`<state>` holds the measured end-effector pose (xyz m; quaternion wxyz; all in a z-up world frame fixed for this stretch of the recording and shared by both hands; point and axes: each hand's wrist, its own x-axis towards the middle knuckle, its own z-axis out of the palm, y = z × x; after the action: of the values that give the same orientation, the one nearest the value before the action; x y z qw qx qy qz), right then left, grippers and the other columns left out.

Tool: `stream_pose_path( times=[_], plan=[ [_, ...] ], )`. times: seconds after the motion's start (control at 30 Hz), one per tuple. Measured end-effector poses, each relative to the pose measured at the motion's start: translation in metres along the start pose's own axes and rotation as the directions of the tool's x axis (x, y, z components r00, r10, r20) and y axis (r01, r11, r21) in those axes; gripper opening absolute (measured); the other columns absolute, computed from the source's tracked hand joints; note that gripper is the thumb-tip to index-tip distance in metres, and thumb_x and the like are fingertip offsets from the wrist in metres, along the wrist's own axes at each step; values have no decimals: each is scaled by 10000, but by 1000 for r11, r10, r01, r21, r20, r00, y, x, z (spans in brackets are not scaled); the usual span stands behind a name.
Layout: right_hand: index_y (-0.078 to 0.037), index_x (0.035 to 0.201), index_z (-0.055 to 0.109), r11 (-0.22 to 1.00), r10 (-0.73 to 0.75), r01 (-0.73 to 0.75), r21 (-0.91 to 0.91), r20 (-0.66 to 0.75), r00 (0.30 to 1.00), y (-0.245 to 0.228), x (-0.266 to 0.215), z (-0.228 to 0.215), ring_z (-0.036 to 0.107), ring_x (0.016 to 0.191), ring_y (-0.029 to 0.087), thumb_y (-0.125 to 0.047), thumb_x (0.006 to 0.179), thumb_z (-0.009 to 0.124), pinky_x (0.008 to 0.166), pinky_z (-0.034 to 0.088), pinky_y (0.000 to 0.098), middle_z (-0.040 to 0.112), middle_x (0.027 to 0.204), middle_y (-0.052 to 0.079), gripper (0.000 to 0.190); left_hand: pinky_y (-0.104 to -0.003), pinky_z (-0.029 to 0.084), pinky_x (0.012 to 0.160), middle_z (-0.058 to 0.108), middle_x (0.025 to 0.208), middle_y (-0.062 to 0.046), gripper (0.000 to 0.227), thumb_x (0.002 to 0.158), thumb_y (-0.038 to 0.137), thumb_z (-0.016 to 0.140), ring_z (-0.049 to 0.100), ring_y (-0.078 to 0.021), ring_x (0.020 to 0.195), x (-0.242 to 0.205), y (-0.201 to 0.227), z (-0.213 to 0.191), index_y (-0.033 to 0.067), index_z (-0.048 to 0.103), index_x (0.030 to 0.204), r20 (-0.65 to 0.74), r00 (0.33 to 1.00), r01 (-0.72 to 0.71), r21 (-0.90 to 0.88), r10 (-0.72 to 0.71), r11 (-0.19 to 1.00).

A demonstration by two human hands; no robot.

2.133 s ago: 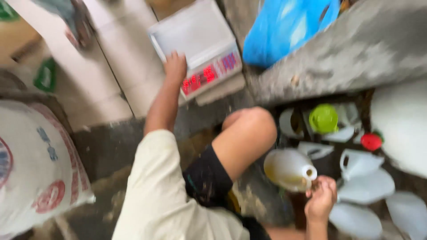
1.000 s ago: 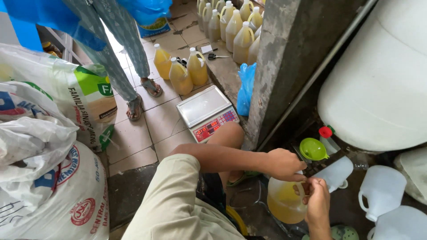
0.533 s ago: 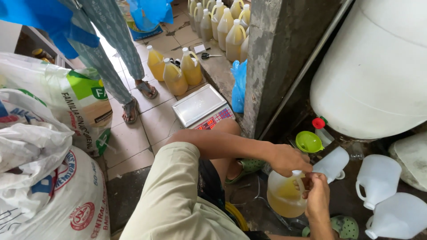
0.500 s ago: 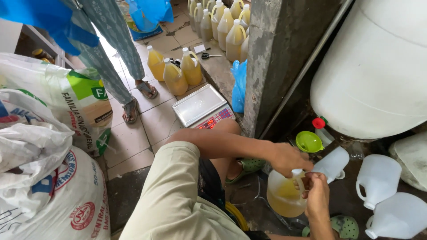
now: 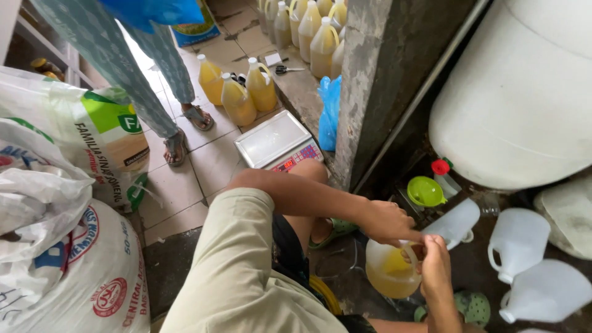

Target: The person places an empty plastic jug on a digital scale, then uses a green funnel to pour a yellow liquid from a large white container into the jug. After filling, they remove the funnel, cap the jug, and place it on the scale to check the weight.

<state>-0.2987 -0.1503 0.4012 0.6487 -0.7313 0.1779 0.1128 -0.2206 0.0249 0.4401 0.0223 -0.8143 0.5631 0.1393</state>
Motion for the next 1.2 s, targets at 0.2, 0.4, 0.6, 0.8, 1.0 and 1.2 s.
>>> stream_pose_path(
  times=[0.2, 0.4, 0.6, 0.8, 1.0, 1.2],
  plan=[
    [-41, 1008, 520, 997, 52, -48, -63, 62, 997, -20, -16, 7, 380, 651, 212, -269, 1058, 401, 561, 280, 386, 454, 822, 93, 262, -519, 555, 777, 699, 1243, -172, 742, 963, 611, 454, 701, -386, 1068, -11, 13, -3, 73, 429, 1475, 114, 957, 280, -150, -265, 948],
    [19, 1006, 505, 990, 93, -106, 88, 133, 987, -10, -11, 7, 590, 824, 290, -235, 1100, 358, 703, 566, 423, 573, 916, 214, 308, -531, 545, 608, 658, 1053, -177, 465, 1013, 295, 635, 691, -366, 886, -10, 10, 10, 222, 451, 1434, 87, 996, -33, 1, 33, 999],
    [-38, 1095, 552, 997, 62, -59, -40, 91, 994, 11, 11, 5, 447, 648, 209, -315, 1055, 368, 516, 272, 352, 557, 837, 114, 335, -460, 503, 748, 681, 1161, -157, 836, 899, 803, 340, 665, -344, 968, -3, 25, 10, 117, 721, 1185, 19, 871, 491, 43, -492, 870],
    [-34, 1131, 667, 970, -100, 118, -211, 90, 991, 62, 50, 3, 572, 934, 349, -404, 1036, 478, 534, 467, 412, 633, 1033, 238, 426, -417, 541, 590, 715, 676, -120, 644, 874, 659, 394, 736, -327, 602, -8, 13, 44, 133, 724, 705, -460, 879, 132, -16, -124, 991],
    [-6, 1354, 640, 895, -9, 168, -413, 359, 933, 43, 31, 6, 496, 1380, 389, -492, 1082, 403, 1115, 436, 536, 575, 1440, 258, 605, -418, 502, 479, 610, 554, -91, 625, 840, 674, 483, 665, -289, 502, -10, 15, 87, 125, 600, 564, -709, 705, -16, -10, 4, 1000],
    [-75, 977, 742, 921, 53, 105, -375, 388, 920, 48, 62, 21, 618, 766, 215, -460, 1108, 404, 577, 482, 299, 674, 879, 100, 528, -465, 519, 481, 650, 545, -129, 678, 855, 691, 463, 680, -341, 496, -40, 2, 92, 109, 664, 574, -691, 721, -27, -116, -61, 993]
  ],
)
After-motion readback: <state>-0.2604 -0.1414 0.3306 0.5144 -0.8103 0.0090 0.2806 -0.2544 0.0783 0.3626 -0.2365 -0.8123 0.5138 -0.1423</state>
